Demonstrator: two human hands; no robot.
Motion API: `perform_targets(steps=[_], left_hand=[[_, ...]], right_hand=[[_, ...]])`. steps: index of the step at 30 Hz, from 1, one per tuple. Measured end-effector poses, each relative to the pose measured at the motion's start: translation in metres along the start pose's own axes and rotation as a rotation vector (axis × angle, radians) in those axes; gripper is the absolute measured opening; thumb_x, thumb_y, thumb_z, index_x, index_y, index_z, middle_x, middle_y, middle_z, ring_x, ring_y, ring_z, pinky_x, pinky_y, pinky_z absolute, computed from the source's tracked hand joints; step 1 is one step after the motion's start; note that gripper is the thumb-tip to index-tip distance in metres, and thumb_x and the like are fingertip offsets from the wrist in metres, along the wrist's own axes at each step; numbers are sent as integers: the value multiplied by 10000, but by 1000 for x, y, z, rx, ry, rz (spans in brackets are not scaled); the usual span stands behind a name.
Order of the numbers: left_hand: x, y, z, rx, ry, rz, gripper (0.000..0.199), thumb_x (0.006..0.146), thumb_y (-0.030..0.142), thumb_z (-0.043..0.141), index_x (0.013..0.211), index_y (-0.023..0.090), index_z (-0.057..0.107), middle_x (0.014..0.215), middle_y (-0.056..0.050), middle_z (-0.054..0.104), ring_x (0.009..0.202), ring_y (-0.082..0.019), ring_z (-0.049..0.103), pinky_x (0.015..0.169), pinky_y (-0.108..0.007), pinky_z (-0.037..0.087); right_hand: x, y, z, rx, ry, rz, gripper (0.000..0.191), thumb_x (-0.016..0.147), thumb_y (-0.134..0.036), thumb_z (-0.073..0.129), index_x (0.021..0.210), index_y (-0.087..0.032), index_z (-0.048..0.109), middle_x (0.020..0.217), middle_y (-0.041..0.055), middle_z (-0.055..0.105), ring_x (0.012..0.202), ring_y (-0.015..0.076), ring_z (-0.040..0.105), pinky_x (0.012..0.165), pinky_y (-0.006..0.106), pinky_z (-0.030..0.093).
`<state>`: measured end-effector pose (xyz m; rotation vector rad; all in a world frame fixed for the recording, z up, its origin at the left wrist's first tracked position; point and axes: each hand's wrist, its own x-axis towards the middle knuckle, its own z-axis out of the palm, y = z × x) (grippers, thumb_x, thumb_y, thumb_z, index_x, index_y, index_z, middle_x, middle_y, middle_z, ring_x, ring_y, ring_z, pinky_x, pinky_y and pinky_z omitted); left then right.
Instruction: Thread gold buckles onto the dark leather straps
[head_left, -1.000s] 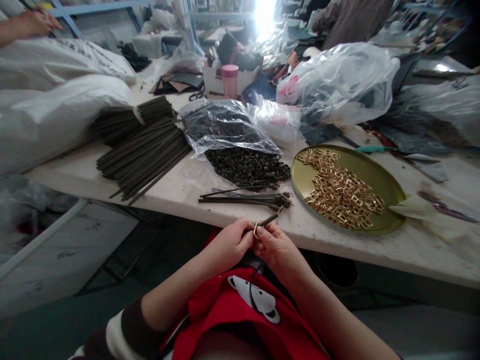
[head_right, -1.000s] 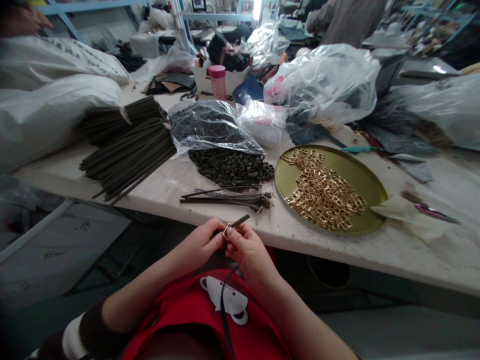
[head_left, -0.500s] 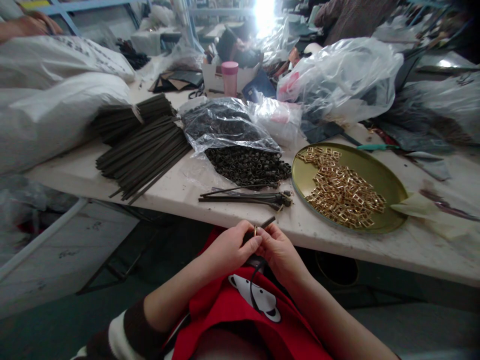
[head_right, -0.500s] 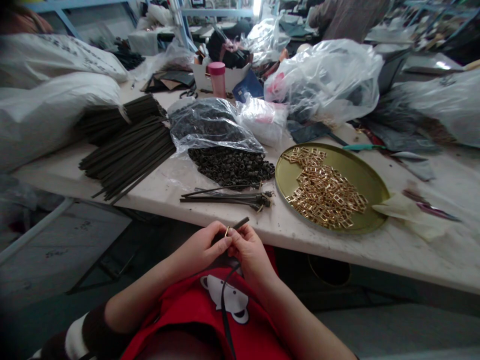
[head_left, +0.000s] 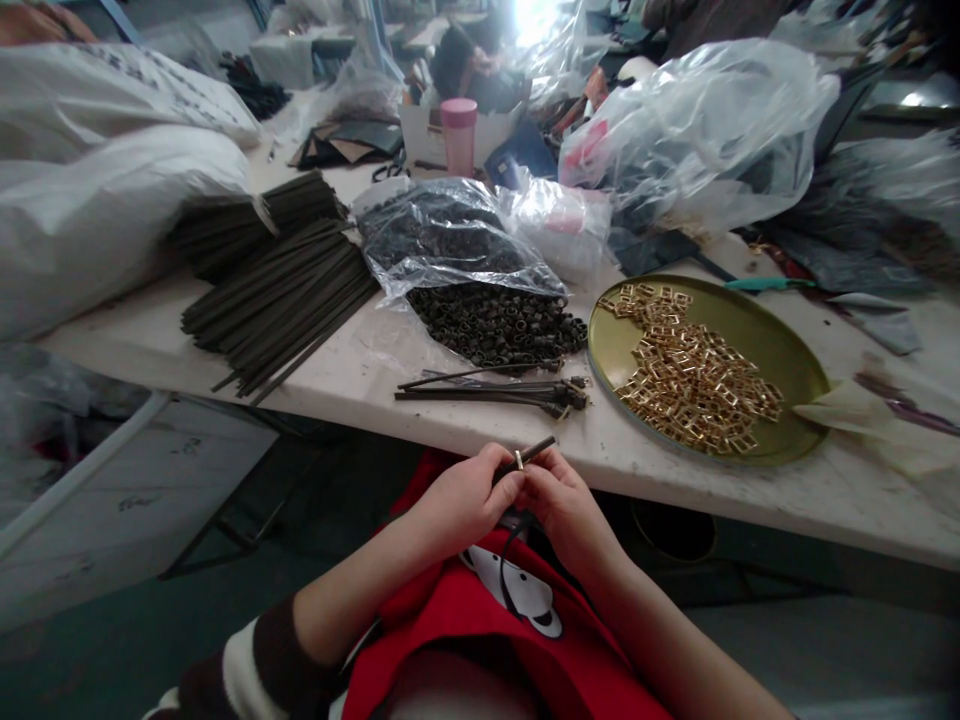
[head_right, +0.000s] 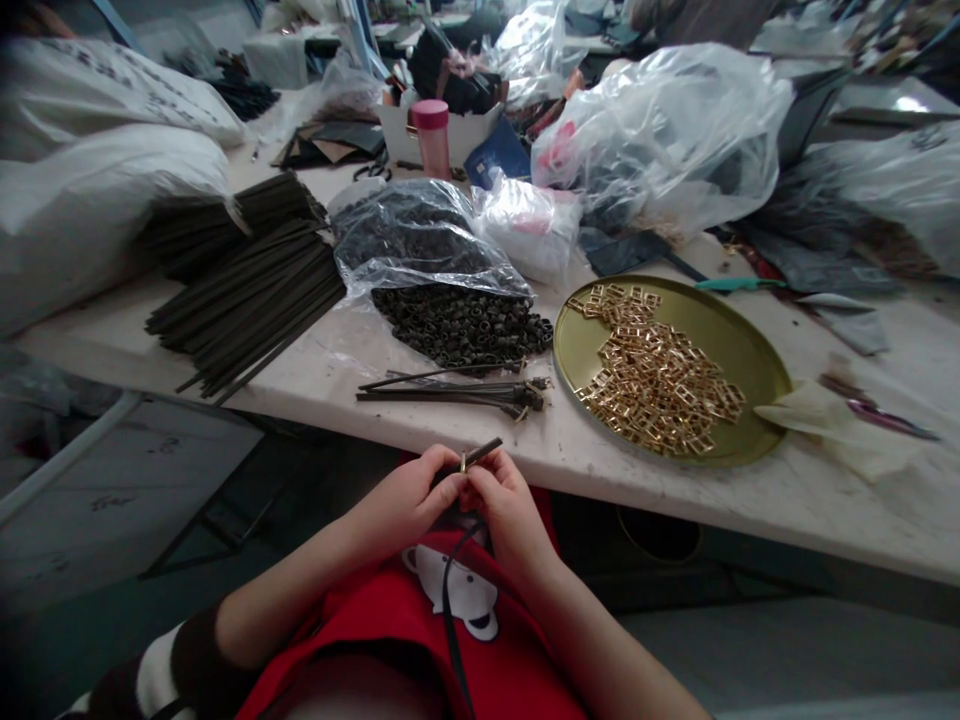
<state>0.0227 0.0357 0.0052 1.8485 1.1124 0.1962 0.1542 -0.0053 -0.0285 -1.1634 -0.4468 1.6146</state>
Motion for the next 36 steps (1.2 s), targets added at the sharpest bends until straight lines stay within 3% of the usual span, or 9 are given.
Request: perform_targets(steps=[10, 17, 23, 32, 36], left_hand=[[-1, -1, 0, 11, -20, 0, 284, 876, 414, 312, 853, 180, 472, 764, -29, 586, 689, -171, 557, 603, -253, 391], [-2, -1, -6, -67, -73, 39, 163, 834, 210, 357, 896, 163, 501, 825, -28, 593, 730, -155, 538, 660, -249, 410], [-1, -4, -4, -113, -52, 36, 242, 868, 342, 362, 879, 158, 519, 761, -19, 582, 691, -149, 537, 604, -234, 403], [0, -4, -2, -139, -46, 59, 246, 863, 330, 373, 847, 152, 542, 727, -3, 561, 659, -124, 502, 578, -208, 386], [-1, -1, -4, -184, -67, 57, 240, 854, 320, 378, 829, 147, 543, 737, -2, 559, 672, -122, 499, 589, -206, 388]], right_hand=[[0, 6, -6, -104, -14, -38, 125, 747, -293, 604, 817, -208, 546, 696, -47, 515, 569, 81, 446, 562, 215, 372], [-2, 0, -5, -137, -39, -49, 158, 742, -319, 624, 816, -201, 549, 648, -52, 503, 533, 68, 414, 518, 198, 326], [-4, 1, -5, -141, -42, -49, 164, 733, -315, 635, 827, -198, 567, 679, -42, 527, 542, 70, 433, 527, 206, 340], [-5, -4, -8, -181, -24, -42, 238, 684, -359, 678, 794, -178, 568, 657, -32, 555, 548, 84, 464, 532, 217, 365], [-4, -5, -16, -142, -86, -11, 198, 733, -370, 636, 777, -188, 571, 645, -33, 560, 549, 82, 473, 548, 220, 375]])
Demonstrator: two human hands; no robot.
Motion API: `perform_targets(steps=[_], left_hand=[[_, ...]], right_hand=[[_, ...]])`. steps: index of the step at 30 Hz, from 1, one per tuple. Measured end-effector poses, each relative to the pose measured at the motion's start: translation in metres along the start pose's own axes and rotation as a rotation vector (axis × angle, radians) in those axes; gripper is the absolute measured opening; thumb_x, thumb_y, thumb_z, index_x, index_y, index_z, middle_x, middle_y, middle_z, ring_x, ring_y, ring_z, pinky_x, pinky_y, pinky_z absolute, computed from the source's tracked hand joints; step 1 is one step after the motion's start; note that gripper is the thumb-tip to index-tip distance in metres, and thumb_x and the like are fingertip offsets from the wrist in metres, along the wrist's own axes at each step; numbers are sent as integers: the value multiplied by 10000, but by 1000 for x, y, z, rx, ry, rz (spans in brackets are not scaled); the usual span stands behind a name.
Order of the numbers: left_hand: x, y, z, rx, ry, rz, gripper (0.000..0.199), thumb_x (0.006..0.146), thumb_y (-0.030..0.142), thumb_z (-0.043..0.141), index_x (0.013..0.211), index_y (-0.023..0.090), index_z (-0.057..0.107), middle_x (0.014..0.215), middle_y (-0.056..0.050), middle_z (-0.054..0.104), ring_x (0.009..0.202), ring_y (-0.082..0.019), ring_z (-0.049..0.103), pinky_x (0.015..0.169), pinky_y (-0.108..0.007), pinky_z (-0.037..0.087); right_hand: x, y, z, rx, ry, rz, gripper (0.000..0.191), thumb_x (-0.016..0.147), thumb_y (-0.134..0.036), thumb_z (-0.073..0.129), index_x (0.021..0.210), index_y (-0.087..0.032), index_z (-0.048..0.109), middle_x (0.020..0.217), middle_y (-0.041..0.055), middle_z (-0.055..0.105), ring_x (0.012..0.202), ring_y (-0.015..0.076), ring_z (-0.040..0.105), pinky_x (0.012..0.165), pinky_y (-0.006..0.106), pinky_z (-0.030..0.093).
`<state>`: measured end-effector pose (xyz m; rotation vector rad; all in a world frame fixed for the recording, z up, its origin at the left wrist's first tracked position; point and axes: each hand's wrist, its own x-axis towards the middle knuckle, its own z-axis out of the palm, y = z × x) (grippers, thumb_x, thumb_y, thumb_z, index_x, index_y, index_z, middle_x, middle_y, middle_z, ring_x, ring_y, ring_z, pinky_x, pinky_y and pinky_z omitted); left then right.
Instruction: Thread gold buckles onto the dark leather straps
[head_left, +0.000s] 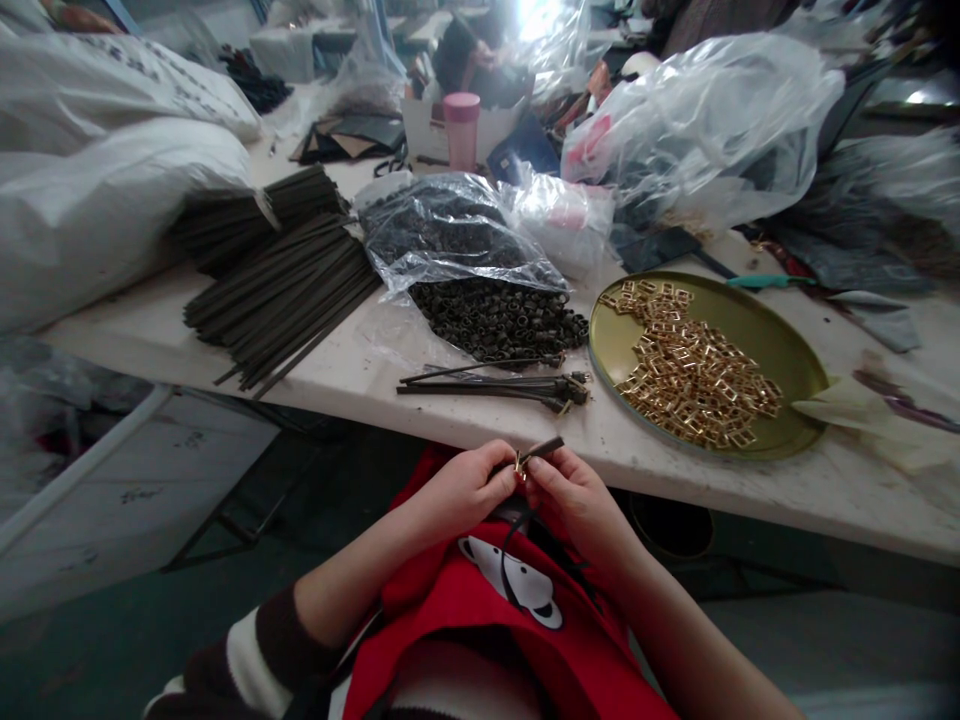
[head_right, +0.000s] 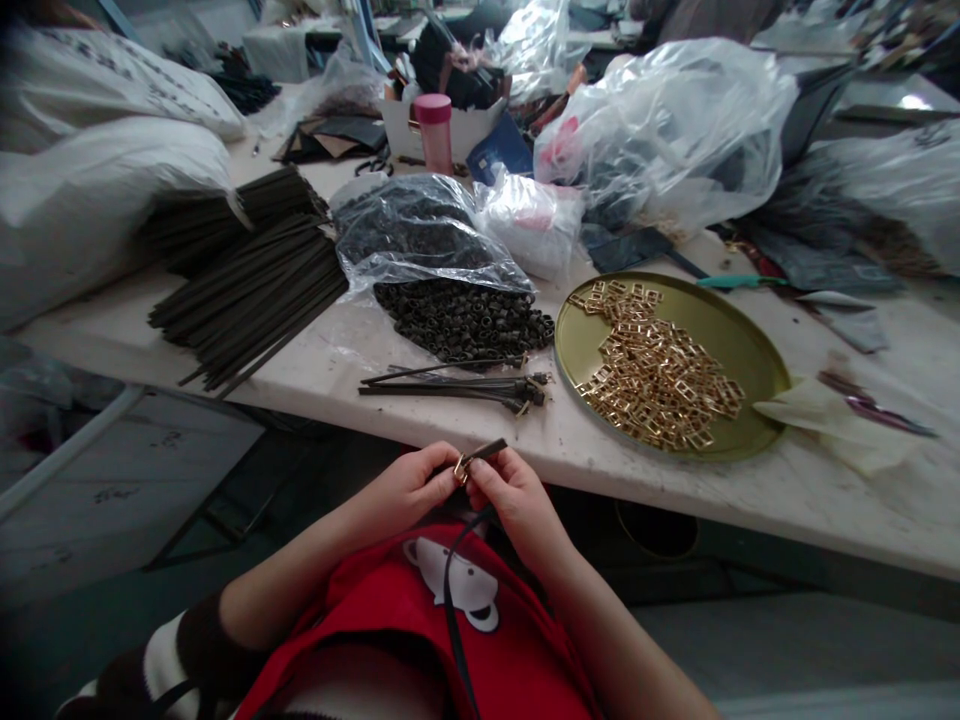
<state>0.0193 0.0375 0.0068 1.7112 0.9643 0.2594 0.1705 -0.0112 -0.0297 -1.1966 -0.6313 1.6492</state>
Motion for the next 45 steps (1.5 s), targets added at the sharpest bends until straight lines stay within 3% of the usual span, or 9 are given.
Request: perform_targets(steps=[8, 18, 25, 27, 30, 32, 35, 41, 45], left_hand=[[0, 4, 0, -156, -2, -2, 182, 825, 280, 412, 771, 149, 526, 703, 21, 540, 658, -101, 478, 608, -195, 381], [0, 8, 0, -68, 32, -5, 188, 810, 262, 406, 731, 150, 535, 656, 29, 527, 610, -98, 455, 568, -201, 350], [-1, 4, 6, -258, 67, -44, 144, 788, 254, 433, 729, 143, 502, 645, 32, 485, 604, -91, 429, 555, -193, 351], [-2, 4, 7, -286, 75, -46, 145, 782, 262, 439, 723, 143, 496, 628, 38, 464, 583, -86, 411, 534, -190, 342], [-2, 4, 8, -296, 106, -15, 157, 786, 276, 439, 718, 145, 489, 635, 40, 440, 598, -87, 402, 549, -193, 348], [-2, 4, 8, -290, 122, 11, 169, 797, 285, 432, 721, 146, 489, 661, 33, 447, 630, -94, 412, 579, -198, 360], [-3, 5, 6, -267, 130, 26, 180, 812, 289, 422, 726, 147, 489, 674, 29, 451, 648, -98, 416, 593, -201, 363], [1, 11, 1, -220, 175, -11, 175, 799, 285, 430, 703, 151, 489, 656, 28, 457, 640, -103, 429, 578, -199, 370], [4, 11, -2, -261, 113, -85, 191, 777, 306, 440, 700, 144, 508, 633, 24, 466, 613, -103, 433, 557, -202, 373]], right_hand=[[3, 1, -2, 35, -56, 10, 203, 789, -395, 569, 753, -197, 538, 618, -39, 535, 527, 84, 454, 532, 223, 355], [-3, -13, 12, -198, 53, -104, 246, 746, -413, 580, 678, -191, 498, 554, -55, 446, 499, 90, 381, 499, 230, 312], [-6, -6, 12, -68, 21, -82, 175, 784, -362, 550, 732, -203, 498, 568, -52, 437, 495, 94, 380, 493, 228, 307], [-9, -6, 13, -211, 91, -203, 141, 785, -345, 550, 751, -213, 513, 604, -35, 479, 531, 114, 426, 521, 245, 341], [-12, -8, 12, -601, 213, -522, 54, 777, -284, 559, 779, -232, 544, 689, 6, 557, 624, 158, 499, 604, 294, 383], [-12, -8, 10, -817, 223, -682, 21, 771, -241, 557, 792, -242, 560, 718, 26, 586, 667, 183, 525, 643, 321, 389], [-10, -9, 7, -937, 189, -771, 61, 774, -212, 550, 814, -251, 575, 748, 37, 612, 708, 198, 553, 676, 339, 404], [-18, -18, 7, -690, 104, -668, 200, 845, -304, 458, 962, -256, 613, 864, 52, 635, 786, 209, 572, 705, 343, 429], [-18, -23, 2, -528, 37, -521, 256, 867, -342, 422, 939, -249, 650, 817, 43, 632, 754, 195, 567, 700, 326, 436]])
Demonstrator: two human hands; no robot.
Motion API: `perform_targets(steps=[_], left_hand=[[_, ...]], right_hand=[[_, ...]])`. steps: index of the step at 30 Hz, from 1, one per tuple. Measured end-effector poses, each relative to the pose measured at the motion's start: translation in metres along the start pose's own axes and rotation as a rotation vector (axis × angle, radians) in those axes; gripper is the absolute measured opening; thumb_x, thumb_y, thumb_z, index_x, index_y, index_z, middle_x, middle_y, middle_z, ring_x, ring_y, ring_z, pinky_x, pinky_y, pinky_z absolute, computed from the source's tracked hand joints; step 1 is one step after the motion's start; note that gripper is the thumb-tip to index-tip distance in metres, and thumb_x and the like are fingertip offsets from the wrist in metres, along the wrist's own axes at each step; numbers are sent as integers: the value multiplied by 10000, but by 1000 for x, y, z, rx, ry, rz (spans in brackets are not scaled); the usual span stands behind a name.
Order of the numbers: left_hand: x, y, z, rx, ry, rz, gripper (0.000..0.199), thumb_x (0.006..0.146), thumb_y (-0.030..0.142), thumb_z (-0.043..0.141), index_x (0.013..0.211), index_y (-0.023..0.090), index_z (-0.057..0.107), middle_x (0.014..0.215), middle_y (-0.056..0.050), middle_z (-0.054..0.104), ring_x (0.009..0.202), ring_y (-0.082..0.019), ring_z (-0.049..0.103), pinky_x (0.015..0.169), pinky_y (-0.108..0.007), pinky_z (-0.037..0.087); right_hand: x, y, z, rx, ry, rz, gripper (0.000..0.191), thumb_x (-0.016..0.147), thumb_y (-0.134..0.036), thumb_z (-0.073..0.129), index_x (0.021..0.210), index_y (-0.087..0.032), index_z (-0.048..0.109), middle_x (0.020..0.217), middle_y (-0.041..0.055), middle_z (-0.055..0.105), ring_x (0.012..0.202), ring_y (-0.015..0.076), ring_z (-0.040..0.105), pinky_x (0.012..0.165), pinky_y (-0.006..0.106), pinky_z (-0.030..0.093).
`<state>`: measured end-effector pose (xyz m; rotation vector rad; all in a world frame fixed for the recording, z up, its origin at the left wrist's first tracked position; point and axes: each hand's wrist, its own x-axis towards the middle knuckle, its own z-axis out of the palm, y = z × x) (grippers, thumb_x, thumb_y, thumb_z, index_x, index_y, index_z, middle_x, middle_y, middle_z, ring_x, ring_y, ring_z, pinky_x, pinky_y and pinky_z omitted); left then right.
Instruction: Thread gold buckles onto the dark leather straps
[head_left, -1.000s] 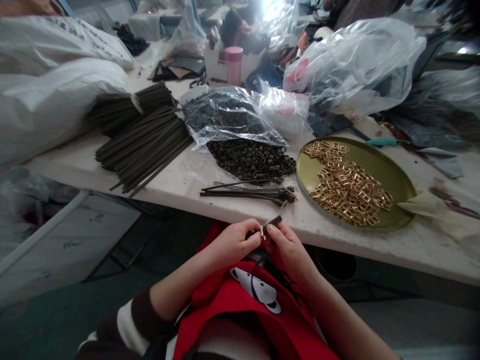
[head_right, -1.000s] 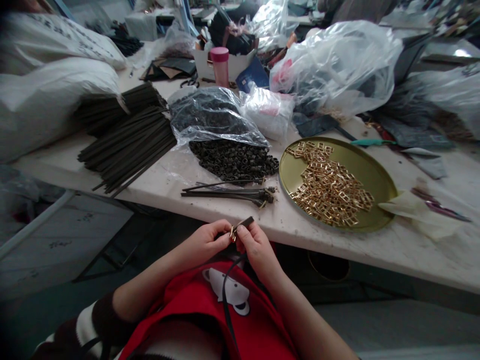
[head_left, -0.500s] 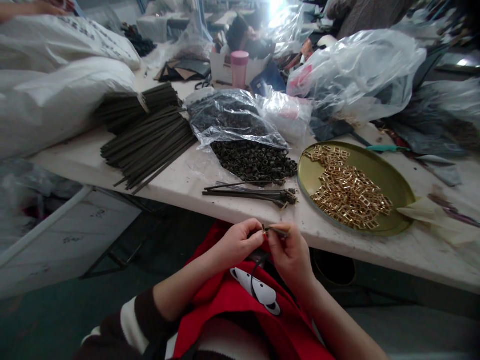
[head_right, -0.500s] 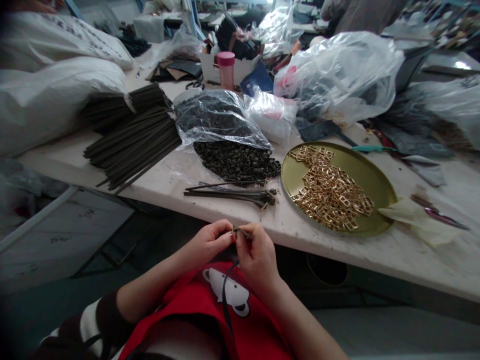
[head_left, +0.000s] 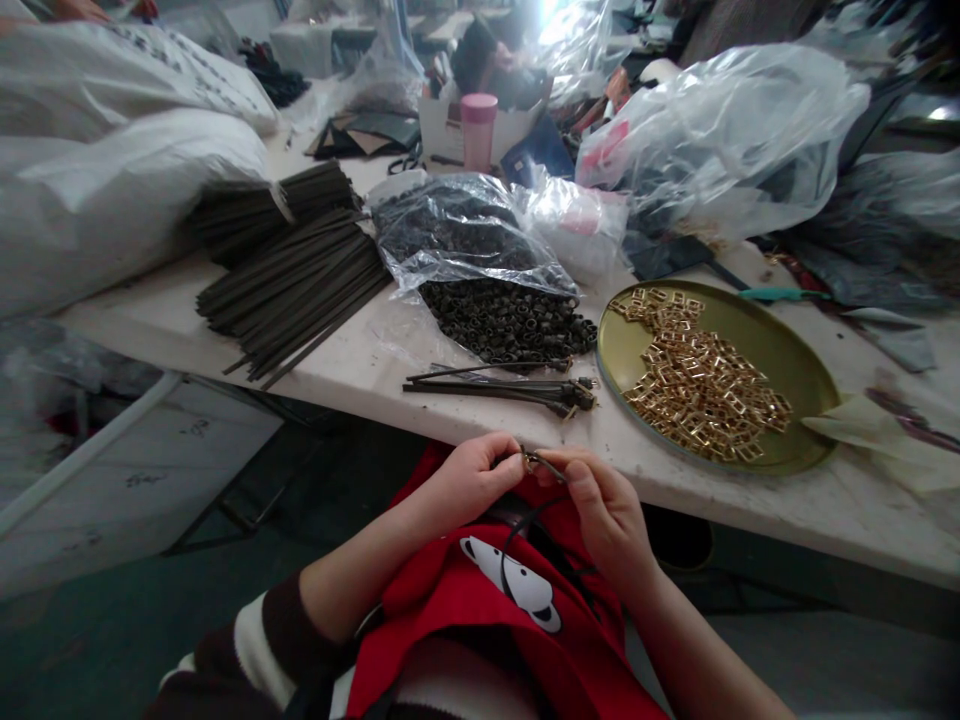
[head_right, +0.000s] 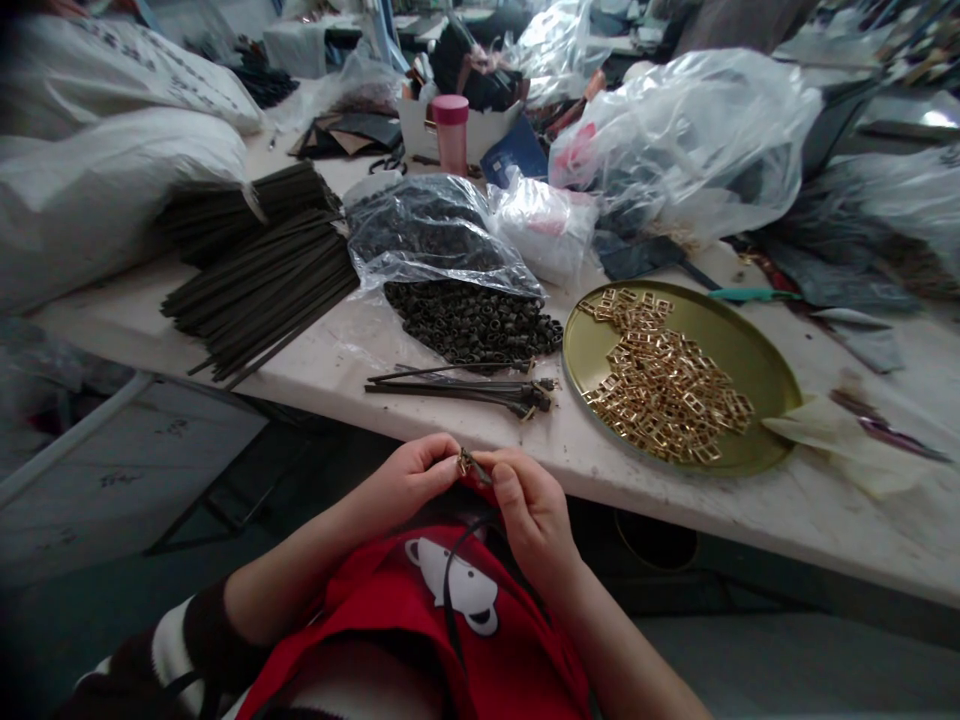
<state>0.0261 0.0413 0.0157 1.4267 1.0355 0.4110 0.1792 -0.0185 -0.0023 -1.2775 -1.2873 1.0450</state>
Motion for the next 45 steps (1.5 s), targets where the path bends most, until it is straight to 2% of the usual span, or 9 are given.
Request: perform_targets(steps=[3, 8, 18, 23, 29, 33, 36, 41, 45], left_hand=[[2, -2, 0, -6, -66, -42, 199, 762, 314, 445, 705, 140, 524, 612, 28, 457, 581, -96, 410, 528, -197, 347], [1, -3, 0, 18, -81, -59, 180, 755, 285, 438, 693, 137, 520, 610, 33, 440, 581, -93, 392, 534, -199, 328], [-9, 2, 3, 60, -117, -78, 132, 727, 226, 436, 668, 138, 515, 593, 42, 425, 561, -86, 376, 520, -194, 306], [-13, -4, 8, 88, -114, -66, 133, 718, 221, 432, 687, 136, 530, 583, 46, 428, 558, -86, 380, 524, -193, 317], [-16, -14, 12, 141, -85, -24, 165, 730, 265, 423, 699, 146, 533, 589, 49, 435, 549, -84, 376, 523, -188, 323], [-15, -13, 13, 145, -85, -22, 162, 724, 273, 425, 673, 149, 516, 575, 52, 419, 540, -82, 366, 505, -188, 308], [-14, -10, 12, 159, -84, -40, 153, 723, 263, 426, 673, 147, 512, 574, 50, 417, 542, -83, 369, 496, -189, 298], [-13, -9, 10, 163, -93, -54, 176, 746, 286, 432, 684, 144, 515, 580, 50, 413, 549, -83, 373, 489, -187, 290], [-12, -10, 7, 162, -119, -30, 194, 772, 302, 425, 716, 146, 525, 602, 47, 441, 568, -87, 390, 508, -189, 306]], right_hand=[[5, 2, -7, 9, -108, 74, 187, 817, -292, 530, 961, -268, 647, 833, 23, 645, 737, 179, 570, 681, 298, 442], [14, 1, -19, -152, -329, -33, 168, 803, -221, 538, 914, -266, 655, 803, 19, 639, 726, 166, 570, 659, 275, 439], [13, -9, -30, -255, -544, -122, 184, 811, -203, 525, 952, -265, 626, 798, 11, 618, 707, 147, 568, 637, 249, 433], [7, -8, -27, -219, -521, -33, 88, 816, -237, 524, 820, -221, 611, 740, 0, 607, 657, 128, 541, 610, 226, 427], [1, -4, -24, -180, -509, 143, 176, 854, -329, 456, 777, -187, 527, 664, -23, 528, 598, 100, 476, 561, 202, 403], [-1, -3, -20, -268, -434, 141, 133, 834, -276, 466, 729, -196, 486, 620, -40, 502, 540, 87, 427, 501, 194, 354], [-2, 1, -18, -251, -408, 164, 122, 818, -266, 471, 716, -199, 471, 604, -48, 485, 506, 79, 402, 470, 191, 335], [-2, 8, -14, -187, -326, 178, 73, 804, -268, 494, 815, -197, 479, 662, -32, 508, 558, 90, 465, 494, 189, 380], [0, 11, -13, -318, -269, 116, 43, 796, -220, 490, 833, -200, 500, 684, -21, 544, 588, 103, 507, 533, 203, 408]])
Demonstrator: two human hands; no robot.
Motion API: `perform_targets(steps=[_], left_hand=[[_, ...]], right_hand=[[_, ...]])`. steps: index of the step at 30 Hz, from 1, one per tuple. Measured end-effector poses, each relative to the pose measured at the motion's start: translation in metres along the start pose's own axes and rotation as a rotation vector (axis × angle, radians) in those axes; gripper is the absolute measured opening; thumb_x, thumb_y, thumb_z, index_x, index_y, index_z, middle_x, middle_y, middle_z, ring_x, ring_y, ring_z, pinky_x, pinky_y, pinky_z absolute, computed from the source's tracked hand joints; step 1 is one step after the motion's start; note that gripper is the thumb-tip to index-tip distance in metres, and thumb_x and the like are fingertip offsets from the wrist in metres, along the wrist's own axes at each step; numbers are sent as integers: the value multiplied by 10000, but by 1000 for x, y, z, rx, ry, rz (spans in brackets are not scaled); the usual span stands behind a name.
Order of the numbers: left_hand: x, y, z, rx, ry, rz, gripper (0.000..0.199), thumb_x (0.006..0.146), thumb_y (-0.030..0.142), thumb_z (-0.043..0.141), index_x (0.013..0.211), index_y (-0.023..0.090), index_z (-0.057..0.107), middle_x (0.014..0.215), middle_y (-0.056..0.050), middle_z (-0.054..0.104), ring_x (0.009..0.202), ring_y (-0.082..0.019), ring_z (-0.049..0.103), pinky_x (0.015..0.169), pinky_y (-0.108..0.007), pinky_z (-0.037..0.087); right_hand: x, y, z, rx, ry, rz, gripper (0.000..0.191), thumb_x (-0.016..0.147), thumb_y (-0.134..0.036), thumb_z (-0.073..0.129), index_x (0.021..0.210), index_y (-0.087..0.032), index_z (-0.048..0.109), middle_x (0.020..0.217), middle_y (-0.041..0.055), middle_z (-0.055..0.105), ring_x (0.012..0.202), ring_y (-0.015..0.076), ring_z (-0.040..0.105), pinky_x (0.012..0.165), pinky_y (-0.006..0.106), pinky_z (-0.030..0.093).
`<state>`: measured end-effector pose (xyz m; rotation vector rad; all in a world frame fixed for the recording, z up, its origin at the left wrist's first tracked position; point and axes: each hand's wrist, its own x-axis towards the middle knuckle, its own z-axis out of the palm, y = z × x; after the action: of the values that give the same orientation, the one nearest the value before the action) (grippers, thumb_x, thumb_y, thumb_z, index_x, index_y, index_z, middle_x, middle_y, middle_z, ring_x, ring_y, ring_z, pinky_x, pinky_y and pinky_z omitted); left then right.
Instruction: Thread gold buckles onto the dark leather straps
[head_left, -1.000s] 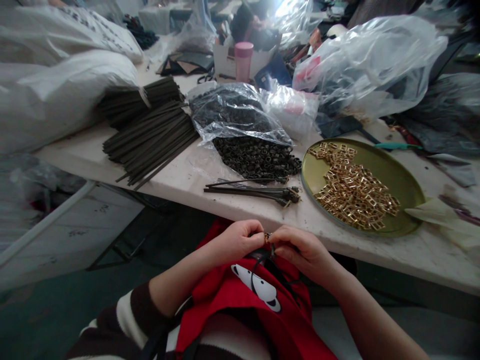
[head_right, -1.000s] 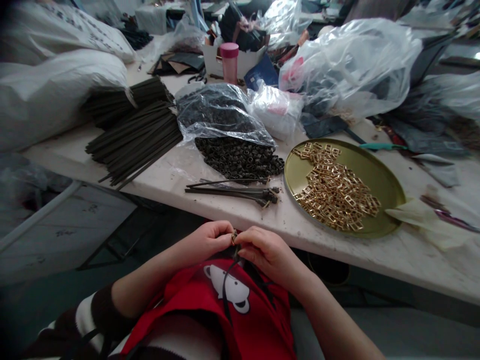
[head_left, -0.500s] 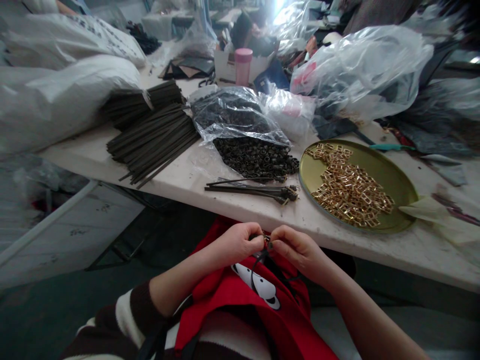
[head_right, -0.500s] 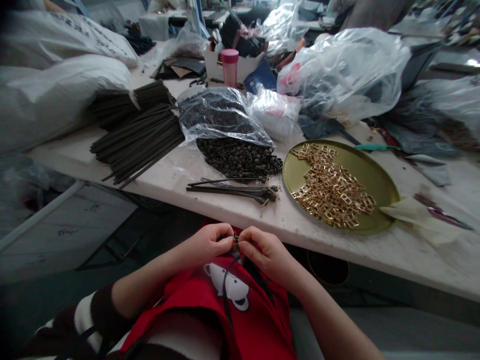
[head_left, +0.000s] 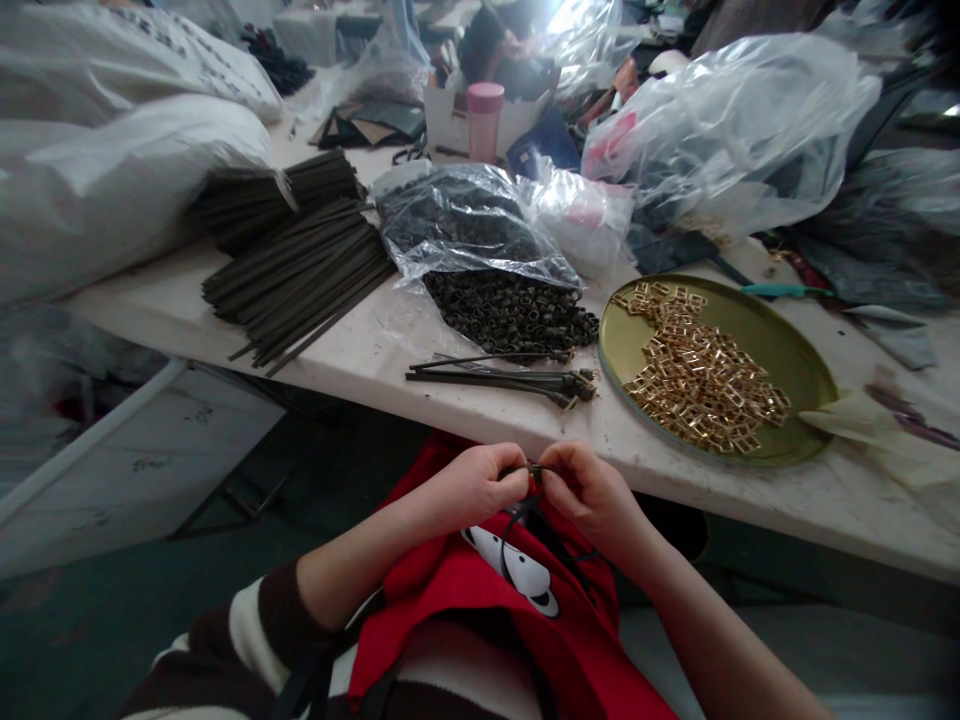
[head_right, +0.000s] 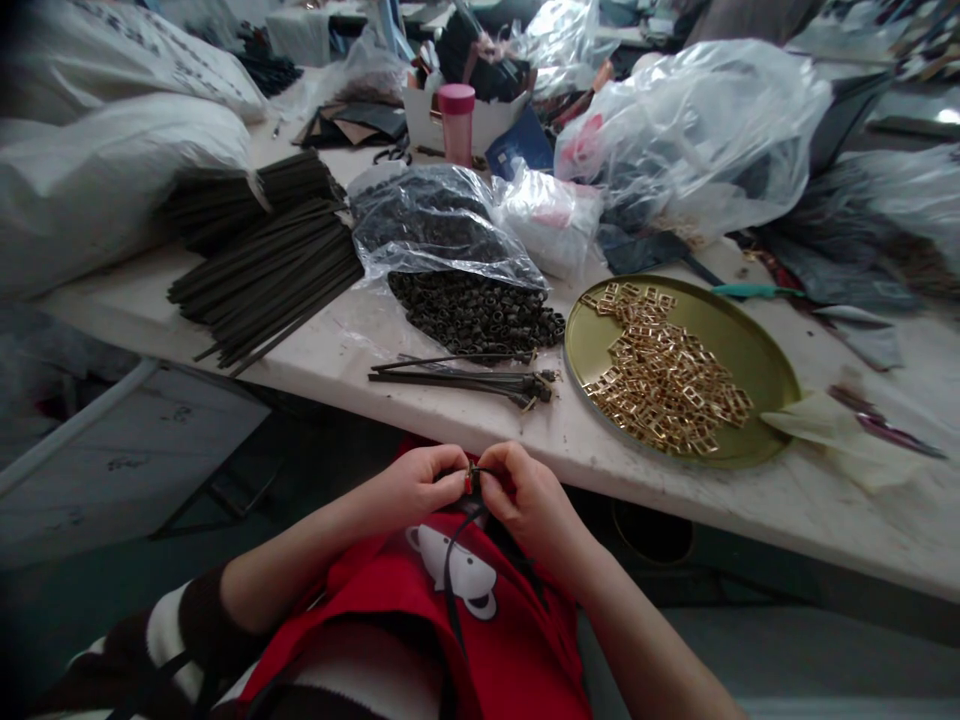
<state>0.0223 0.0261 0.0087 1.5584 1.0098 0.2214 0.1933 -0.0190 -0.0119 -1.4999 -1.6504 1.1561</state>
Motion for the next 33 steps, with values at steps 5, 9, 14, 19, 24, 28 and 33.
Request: perform_targets(steps=[5, 9, 14, 19, 24, 28, 33], left_hand=[[2, 3, -3, 45, -31, 33, 207, 805, 296, 388, 743, 145, 514, 647, 36, 464, 612, -99, 419, 552, -198, 334], [5, 8, -5, 66, -23, 21, 204, 817, 295, 371, 732, 148, 483, 661, 31, 457, 624, -104, 424, 544, -199, 327], [6, 3, -5, 77, -4, 15, 197, 823, 293, 366, 734, 155, 474, 652, 32, 455, 612, -106, 421, 529, -203, 314], [4, -3, 2, 135, 26, 66, 186, 842, 274, 338, 734, 166, 445, 678, 24, 464, 621, -109, 424, 551, -207, 332], [-3, 5, 7, 203, 48, 52, 195, 861, 263, 301, 734, 174, 420, 668, 15, 461, 612, -120, 427, 561, -224, 336], [-10, 10, 4, 199, -5, 57, 199, 856, 289, 320, 738, 170, 428, 684, 10, 476, 630, -127, 444, 573, -232, 342], [-9, 4, 3, 187, -9, 87, 225, 844, 342, 357, 787, 157, 473, 727, 5, 520, 654, -129, 469, 584, -233, 345]], right_hand=[[3, 1, 0, -54, 64, -31, 89, 782, -258, 539, 855, -207, 537, 735, 0, 597, 636, 129, 559, 590, 241, 447], [7, 0, 5, 213, 163, 55, 172, 755, -343, 589, 835, -207, 520, 700, -4, 611, 614, 136, 588, 573, 250, 477], [5, 0, 17, 350, 271, 94, 212, 722, -382, 632, 762, -201, 527, 642, -12, 616, 561, 133, 588, 529, 247, 485], [-3, 4, 24, -32, 390, -166, 76, 801, -280, 557, 825, -211, 580, 725, 15, 630, 663, 153, 597, 610, 275, 482], [-5, 2, 24, -70, 412, -192, 77, 820, -271, 531, 833, -208, 572, 713, 5, 622, 640, 144, 584, 598, 263, 470], [-7, -2, 26, 60, 403, -117, 71, 820, -274, 534, 813, -208, 557, 698, -8, 591, 628, 133, 566, 581, 249, 462], [-13, -1, 30, -13, 406, -235, 62, 839, -216, 497, 821, -218, 556, 728, 17, 562, 675, 151, 549, 609, 281, 461]])
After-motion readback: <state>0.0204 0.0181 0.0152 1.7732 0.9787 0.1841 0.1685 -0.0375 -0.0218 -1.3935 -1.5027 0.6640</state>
